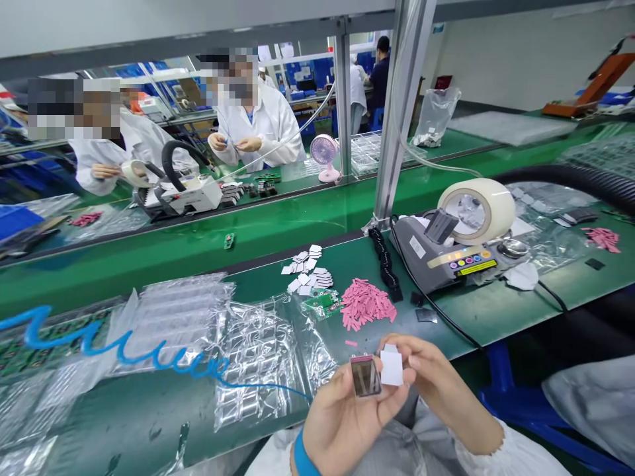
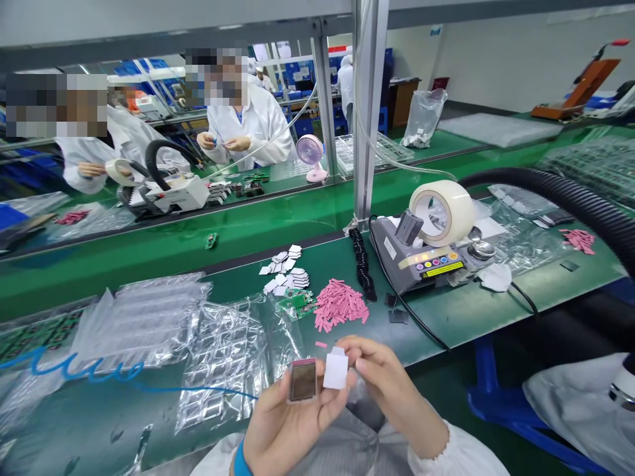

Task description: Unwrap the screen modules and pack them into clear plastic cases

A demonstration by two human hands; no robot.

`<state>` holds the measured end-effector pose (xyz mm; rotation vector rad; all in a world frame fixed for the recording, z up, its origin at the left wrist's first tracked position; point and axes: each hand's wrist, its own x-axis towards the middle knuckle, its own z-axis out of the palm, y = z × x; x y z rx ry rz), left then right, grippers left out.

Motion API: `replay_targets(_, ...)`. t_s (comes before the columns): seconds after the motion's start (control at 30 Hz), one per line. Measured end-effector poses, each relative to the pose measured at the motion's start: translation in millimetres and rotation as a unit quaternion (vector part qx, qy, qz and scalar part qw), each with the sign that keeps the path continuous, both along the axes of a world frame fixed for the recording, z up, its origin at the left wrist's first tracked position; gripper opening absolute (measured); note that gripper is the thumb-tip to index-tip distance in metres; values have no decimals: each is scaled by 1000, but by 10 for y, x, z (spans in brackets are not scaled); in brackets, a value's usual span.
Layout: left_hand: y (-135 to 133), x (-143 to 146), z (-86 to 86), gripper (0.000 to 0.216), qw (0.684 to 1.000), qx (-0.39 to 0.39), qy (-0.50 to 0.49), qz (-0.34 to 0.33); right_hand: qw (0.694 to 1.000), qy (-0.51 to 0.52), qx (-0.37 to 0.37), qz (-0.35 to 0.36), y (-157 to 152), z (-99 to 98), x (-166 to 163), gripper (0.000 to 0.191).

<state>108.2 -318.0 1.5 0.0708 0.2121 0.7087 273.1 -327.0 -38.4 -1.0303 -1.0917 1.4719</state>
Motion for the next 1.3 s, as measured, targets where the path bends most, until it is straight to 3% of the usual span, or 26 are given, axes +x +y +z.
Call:
replay_targets(0.13,-8,34,7,26,1000,-19,-6,-23,991,120,-20,62,5,92,-52,42)
replay_targets(0.3,-12,85,-6,22,999,-20,-15,-30,977,196,-59,54,-40,21,-135,41)
replay_targets(0.47,-3,94,-51,32,997,-16,-17,-67,972,217,-76,-55,40,-59,-94,29)
replay_targets(0.57,-17,75,-74,30,995,-40,-20,-85,966,209,-57,-138,130,-67,52,25)
replay_targets(0.67,-54,66,-78,30,992,-77,-19,-96,974,159,-7,-162,128,21,210,28)
replay_targets(0.77,-94,85,-66,35,985,-114,-11,-126,987,69,104,-101,80,172,307,33)
replay_targets(0.9,-130,121,-49,42,979,-136,4,-149,972,-38,231,4,124,378,349,27)
replay_targets(1.0,-141,126,-39,41,976,-140,24,-163,931,-155,317,91,203,518,360,22)
replay_targets(1.1,-141,123,-21,37,974,-145,37,-170,889,-210,380,143,249,630,362,28)
replay_targets(1.3,-124,137,11,38,972,-139,50,-181,831,-308,406,225,240,751,353,21)
